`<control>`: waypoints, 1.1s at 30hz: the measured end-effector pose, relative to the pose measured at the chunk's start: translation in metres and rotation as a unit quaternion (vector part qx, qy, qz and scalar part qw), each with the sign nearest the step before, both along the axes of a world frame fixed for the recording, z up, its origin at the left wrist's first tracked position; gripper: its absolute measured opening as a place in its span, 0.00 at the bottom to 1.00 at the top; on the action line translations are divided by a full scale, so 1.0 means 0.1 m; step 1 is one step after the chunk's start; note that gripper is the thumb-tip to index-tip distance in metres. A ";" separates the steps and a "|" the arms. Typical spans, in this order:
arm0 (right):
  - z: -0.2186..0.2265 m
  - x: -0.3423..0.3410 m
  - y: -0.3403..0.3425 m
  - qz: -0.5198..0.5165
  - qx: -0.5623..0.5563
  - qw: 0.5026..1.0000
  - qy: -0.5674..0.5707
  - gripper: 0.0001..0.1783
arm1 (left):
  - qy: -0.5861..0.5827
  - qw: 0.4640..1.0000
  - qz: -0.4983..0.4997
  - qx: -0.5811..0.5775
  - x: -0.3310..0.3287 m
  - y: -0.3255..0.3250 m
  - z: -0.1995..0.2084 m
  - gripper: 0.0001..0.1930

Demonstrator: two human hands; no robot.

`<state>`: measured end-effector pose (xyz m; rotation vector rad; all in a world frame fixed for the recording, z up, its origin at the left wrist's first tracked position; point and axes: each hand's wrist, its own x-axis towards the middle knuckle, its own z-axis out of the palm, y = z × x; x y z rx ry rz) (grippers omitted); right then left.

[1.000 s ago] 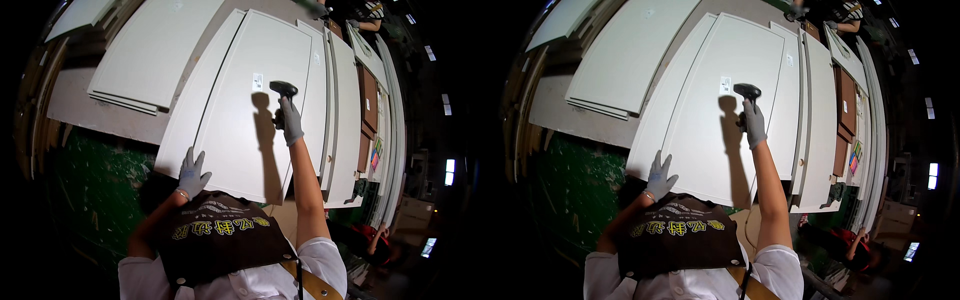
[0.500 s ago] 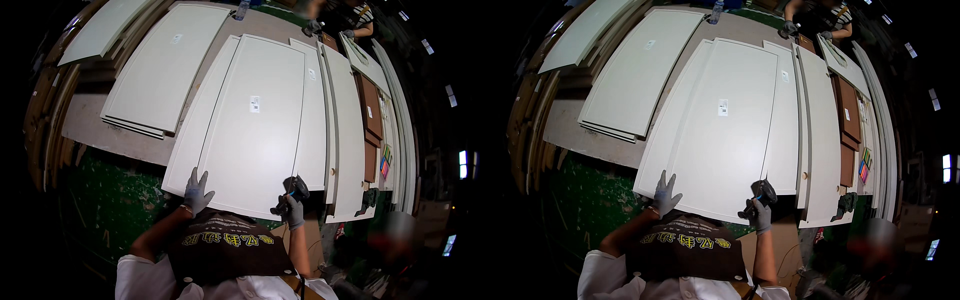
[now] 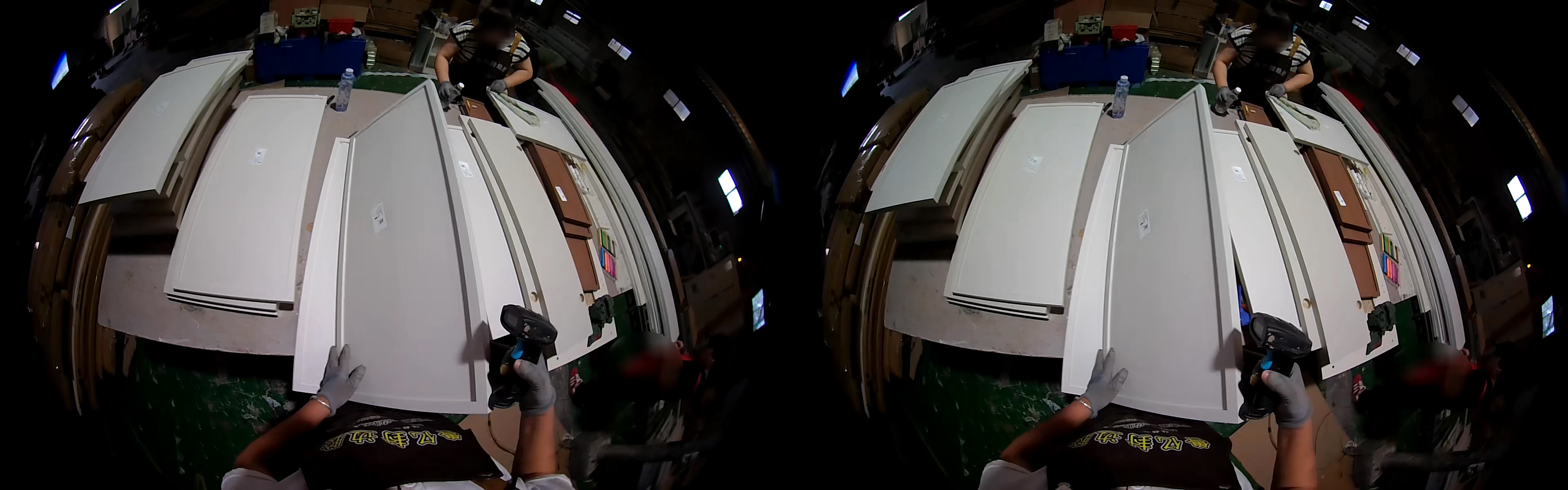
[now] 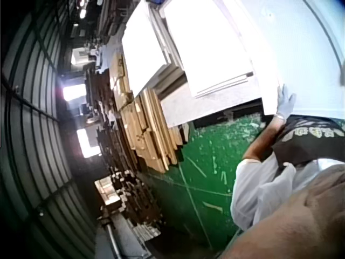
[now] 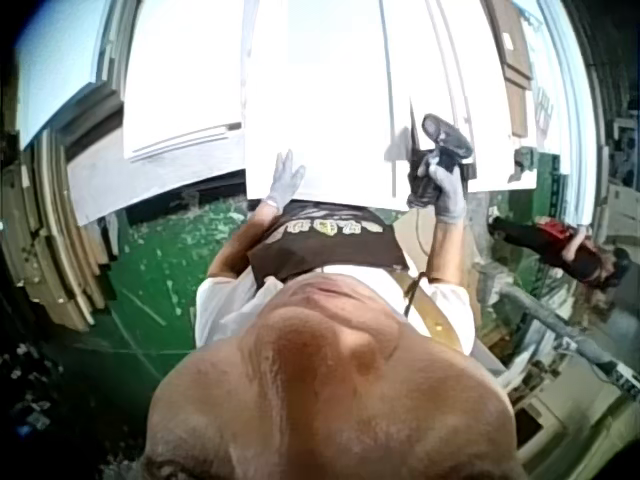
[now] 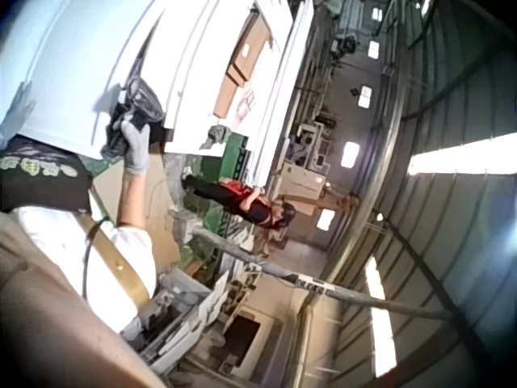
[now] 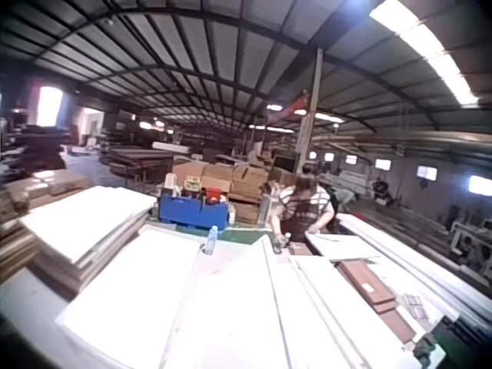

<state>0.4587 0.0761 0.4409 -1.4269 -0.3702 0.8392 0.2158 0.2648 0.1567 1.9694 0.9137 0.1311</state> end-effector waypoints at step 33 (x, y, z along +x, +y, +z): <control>-2.81 0.10 2.80 -0.031 0.033 0.982 0.185 0.20 | -0.208 0.925 0.228 -0.224 -1.03 1.32 2.37 0.22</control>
